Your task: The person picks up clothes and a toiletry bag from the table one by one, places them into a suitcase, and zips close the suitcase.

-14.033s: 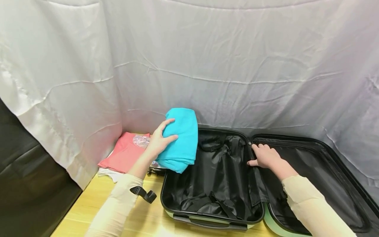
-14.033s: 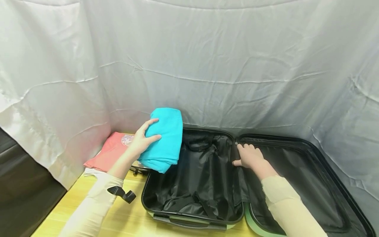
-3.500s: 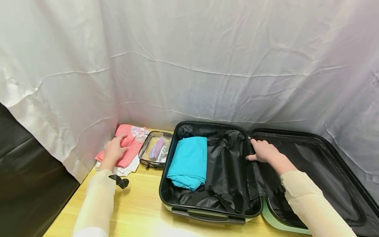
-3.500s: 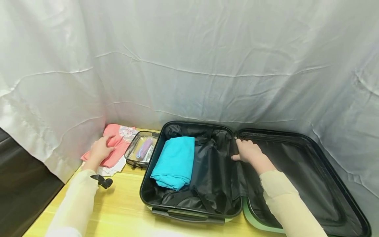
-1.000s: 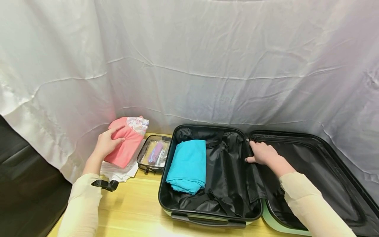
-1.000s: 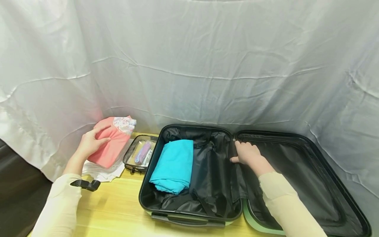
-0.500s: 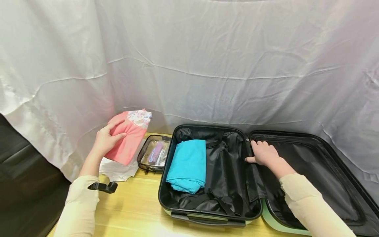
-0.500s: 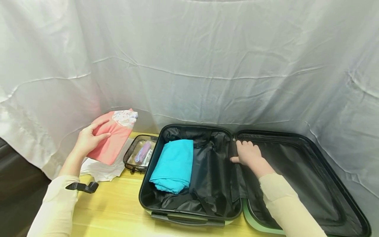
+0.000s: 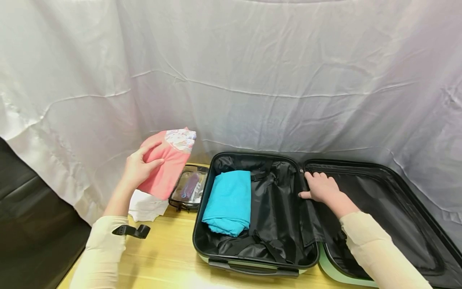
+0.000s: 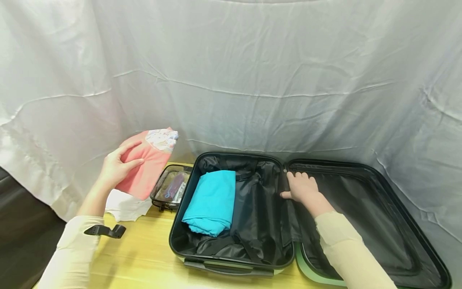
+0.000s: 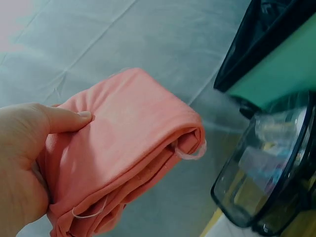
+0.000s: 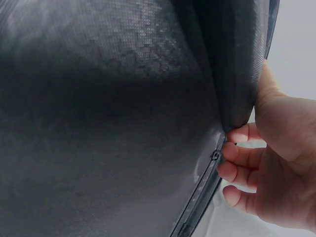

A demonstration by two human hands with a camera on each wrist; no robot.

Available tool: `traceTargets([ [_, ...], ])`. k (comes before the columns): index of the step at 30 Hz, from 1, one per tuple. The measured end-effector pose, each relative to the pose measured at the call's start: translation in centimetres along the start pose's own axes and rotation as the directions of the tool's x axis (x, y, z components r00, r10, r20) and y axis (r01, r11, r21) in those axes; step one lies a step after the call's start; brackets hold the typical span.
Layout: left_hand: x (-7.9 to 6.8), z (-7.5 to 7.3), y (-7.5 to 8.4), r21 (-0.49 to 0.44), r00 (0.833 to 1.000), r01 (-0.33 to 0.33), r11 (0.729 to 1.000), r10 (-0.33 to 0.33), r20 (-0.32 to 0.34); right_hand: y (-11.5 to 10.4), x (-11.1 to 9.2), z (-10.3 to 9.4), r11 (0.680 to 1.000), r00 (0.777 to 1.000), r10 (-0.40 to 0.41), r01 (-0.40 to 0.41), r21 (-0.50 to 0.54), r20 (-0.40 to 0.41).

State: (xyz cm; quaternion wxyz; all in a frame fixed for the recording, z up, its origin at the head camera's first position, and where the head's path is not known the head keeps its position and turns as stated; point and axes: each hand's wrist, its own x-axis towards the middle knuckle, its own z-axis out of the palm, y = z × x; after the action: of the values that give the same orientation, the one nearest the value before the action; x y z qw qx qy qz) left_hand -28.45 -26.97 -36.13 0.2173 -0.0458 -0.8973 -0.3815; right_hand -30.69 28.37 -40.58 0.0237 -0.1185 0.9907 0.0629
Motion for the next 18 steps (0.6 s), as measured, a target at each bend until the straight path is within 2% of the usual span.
traceTargets([
  [12,0.0,1.7,3.1,-0.103,0.999,-0.036,0.994,0.034,-0.019,0.0,0.1,-0.1,1.0,1.0,-0.004,0.003,0.015,0.004],
  [18,0.0,3.0,4.4,-0.176,1.0,-0.023,0.984,0.021,-0.012,0.0,-0.1,-0.3,1.0,1.0,-0.001,0.001,0.015,0.011],
])
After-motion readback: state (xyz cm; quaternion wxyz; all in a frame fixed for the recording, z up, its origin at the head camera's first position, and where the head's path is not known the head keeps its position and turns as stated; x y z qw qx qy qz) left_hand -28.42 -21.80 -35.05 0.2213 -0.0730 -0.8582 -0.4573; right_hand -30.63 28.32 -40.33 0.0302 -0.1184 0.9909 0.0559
